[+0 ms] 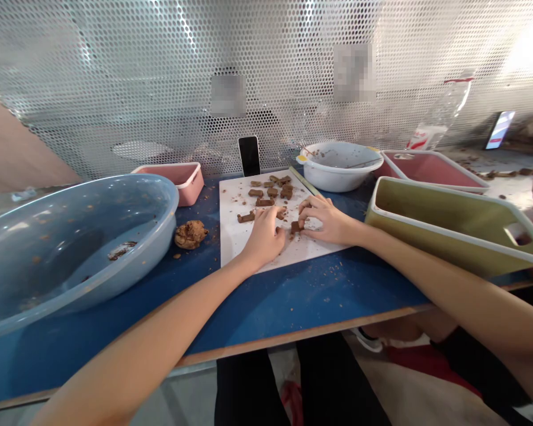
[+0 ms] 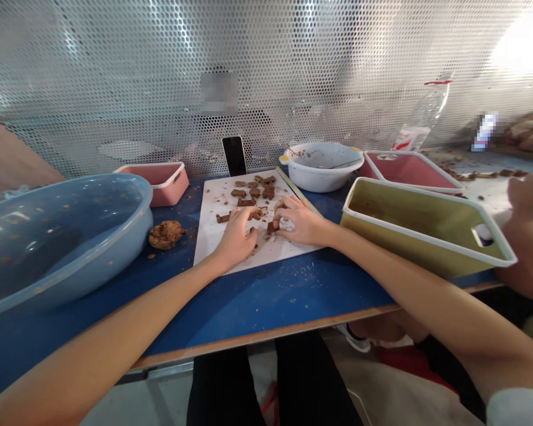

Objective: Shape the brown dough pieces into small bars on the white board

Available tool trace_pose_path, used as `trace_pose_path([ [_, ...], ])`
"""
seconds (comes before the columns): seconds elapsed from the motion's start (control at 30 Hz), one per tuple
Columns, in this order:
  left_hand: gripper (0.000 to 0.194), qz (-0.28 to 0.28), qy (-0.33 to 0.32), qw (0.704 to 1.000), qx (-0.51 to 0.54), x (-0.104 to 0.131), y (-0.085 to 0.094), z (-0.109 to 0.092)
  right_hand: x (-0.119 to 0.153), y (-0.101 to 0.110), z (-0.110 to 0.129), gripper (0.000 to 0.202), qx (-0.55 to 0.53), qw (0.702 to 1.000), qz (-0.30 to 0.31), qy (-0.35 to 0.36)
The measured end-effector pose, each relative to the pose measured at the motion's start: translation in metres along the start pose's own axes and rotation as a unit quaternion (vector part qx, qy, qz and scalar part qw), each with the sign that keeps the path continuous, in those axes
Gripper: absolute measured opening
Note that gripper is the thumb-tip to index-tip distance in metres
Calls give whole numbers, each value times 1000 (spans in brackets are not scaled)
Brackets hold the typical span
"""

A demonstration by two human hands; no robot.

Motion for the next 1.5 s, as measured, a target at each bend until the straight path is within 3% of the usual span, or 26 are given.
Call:
trace_pose_path([
  [0.5, 51, 0, -5, 1000, -8, 0, 0, 0, 2, 2, 0, 17, -7, 1000, -9, 15],
  [0.7, 51, 1, -4, 1000, -10, 0, 0, 0, 3, 10, -6, 23, 31, 998, -57, -7],
  [0.87, 40, 9, -32, 999, -40, 1, 0, -2, 4, 16, -16, 21, 96, 993, -55, -52],
  [1.03, 23, 8, -78, 996, -49, -2, 2, -1, 5, 22, -13, 24, 86, 995, -35, -38],
  [1.5, 15, 39, 24, 996, 79, -19, 10, -3, 1, 1, -16, 43, 33, 998, -14, -56],
])
Point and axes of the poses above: each hand's wrist, its own x-axis away from the middle knuckle, its own y-axis out of the back of the hand, z = x × y, the point moved 1 cm from there along -x, towards the middle knuckle, and after that the axes turned 2 degrees about -x, right-handed, at the moved point
